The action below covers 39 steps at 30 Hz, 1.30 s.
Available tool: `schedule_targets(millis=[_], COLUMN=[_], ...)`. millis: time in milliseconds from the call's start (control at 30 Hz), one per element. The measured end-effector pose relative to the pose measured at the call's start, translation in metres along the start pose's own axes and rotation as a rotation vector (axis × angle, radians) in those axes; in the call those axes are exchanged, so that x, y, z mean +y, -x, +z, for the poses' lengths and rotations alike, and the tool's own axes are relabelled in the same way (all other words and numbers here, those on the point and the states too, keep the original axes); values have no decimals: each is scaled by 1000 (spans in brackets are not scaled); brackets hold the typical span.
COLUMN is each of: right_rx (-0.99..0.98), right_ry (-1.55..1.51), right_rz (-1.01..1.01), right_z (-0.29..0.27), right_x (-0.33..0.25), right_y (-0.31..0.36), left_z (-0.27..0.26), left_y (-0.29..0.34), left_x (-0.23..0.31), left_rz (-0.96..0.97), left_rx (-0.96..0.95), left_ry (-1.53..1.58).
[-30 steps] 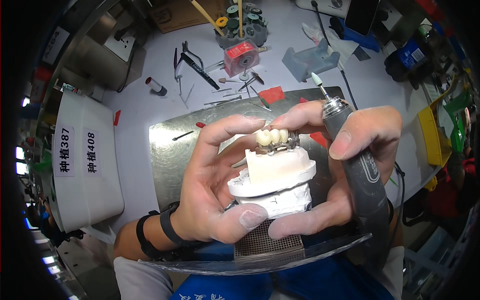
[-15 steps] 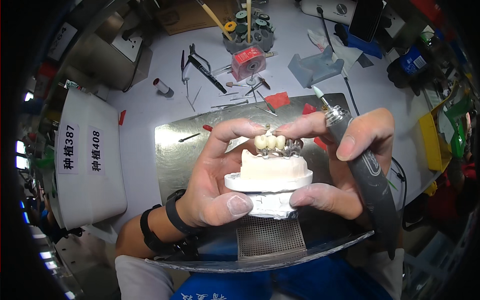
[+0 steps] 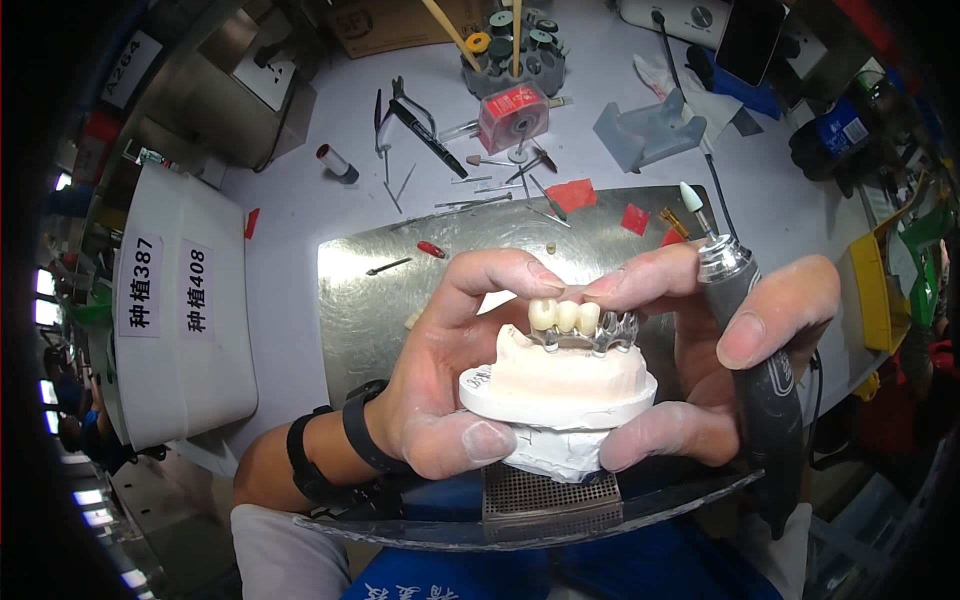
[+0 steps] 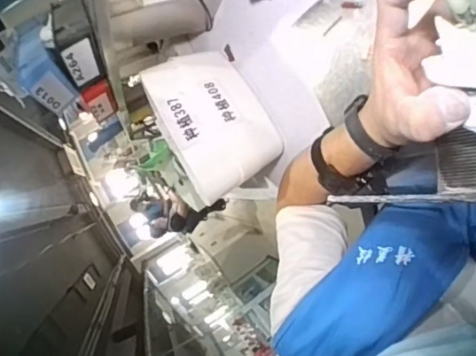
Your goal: Grinding and polishing dental crowns and bridges using a rotary hand tool at a dental laboratory workstation.
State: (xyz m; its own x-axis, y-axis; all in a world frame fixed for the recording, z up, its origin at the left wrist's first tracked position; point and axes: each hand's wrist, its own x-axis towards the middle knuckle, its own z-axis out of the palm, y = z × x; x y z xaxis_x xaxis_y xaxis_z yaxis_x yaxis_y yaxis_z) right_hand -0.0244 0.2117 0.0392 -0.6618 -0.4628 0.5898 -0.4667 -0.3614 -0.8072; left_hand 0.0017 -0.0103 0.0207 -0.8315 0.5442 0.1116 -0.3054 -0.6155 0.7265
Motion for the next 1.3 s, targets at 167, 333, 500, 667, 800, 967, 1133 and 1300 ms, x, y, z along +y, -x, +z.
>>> schedule_targets(millis=[167,333,500,667,800,967,1133,1300], right_rx=[24,36,45,252,404,477,516,428], right_ry=[-21,14,78,43,55,295,148,124], right_rz=[-41,21,32,197,204,299,275,410], right_z=[2,0,-5,-15,-19,-22,-43,-33], right_x=[6,3,4,10,19,22,24,29], right_y=[0,0,3,-6,-9,-9,-6,-3], left_z=[3,8,3,-15,-17,-24,-21,-25], left_y=[1,-3,-5,-13,-21,-19,-16,-24], left_x=[1,3,2,7,1,3,12,4], left_rz=[-122,-140,-115,205,356,308,257,199], left_rx=[46,103,51,-77,-172,-170,-209,-154], left_ry=[125,151,74,-968,-1391,-1474,-1549,-1466])
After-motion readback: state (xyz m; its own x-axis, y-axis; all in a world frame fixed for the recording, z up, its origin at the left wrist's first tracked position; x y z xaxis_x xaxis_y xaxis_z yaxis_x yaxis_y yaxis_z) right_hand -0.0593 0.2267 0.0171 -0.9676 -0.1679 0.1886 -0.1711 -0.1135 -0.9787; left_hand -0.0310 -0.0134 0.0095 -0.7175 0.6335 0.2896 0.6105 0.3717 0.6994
